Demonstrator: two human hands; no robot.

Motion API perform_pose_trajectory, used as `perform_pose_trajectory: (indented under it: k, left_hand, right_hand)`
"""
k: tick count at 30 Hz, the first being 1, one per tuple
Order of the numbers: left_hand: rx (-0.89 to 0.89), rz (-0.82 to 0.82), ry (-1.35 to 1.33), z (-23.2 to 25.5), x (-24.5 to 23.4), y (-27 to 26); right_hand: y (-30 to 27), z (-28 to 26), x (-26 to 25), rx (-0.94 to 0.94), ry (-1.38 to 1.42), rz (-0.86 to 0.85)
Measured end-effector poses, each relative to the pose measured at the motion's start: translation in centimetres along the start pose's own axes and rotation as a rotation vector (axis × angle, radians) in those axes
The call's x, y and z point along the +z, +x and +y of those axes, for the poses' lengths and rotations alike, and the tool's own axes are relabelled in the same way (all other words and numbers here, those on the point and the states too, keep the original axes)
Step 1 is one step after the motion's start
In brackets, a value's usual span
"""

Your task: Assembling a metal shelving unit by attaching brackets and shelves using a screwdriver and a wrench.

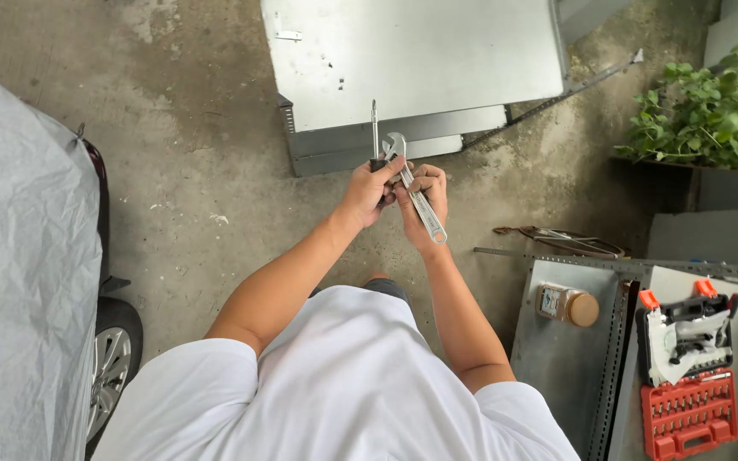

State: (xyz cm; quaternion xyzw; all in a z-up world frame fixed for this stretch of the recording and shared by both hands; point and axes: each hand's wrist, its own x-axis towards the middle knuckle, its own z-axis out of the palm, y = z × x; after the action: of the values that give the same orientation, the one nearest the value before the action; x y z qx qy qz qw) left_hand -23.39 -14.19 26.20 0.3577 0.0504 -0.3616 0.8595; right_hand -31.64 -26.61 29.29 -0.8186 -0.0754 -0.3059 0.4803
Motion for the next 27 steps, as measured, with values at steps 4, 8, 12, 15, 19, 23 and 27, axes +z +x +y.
perform_pose_trajectory:
  k: [4,8,12,15,19,23,27]
  left_hand:
    - [0.142,0.156,0.035,6.0,-4.1,0.3]
    - [0.258,0.276,0.122,8.7,-7.8,4.4]
    - [0.345,0.388,0.165,14.8,-7.5,6.6]
    - [0.354,0.381,0.222,19.9,-9.0,8.1]
    - [0.350,0.511,0.647,23.0,-13.9,10.6]
    - [0.177,0.790,1.148,21.0,-25.8,11.9]
    - [-0.179,0.667,1.443,17.5,-33.3,11.1]
  right_hand:
    - [2.9,3.8,2.9,0.143,0.301,-0.310]
    - [7.2,10.7,4.6,0.961,1.185,-0.500]
    - [18.3,7.5,6.9,0.682,1.370,-0.813]
    - [24.2,9.4,10.3,0.702,1.147,-1.009]
    - [26.0,12.0,17.8,0.810,0.399,-1.040]
    - [22.1,21.4,22.8,0.562,-0.051,-1.106]
    - [15.2,29.3,25.8,0.297,-0.273,-1.181]
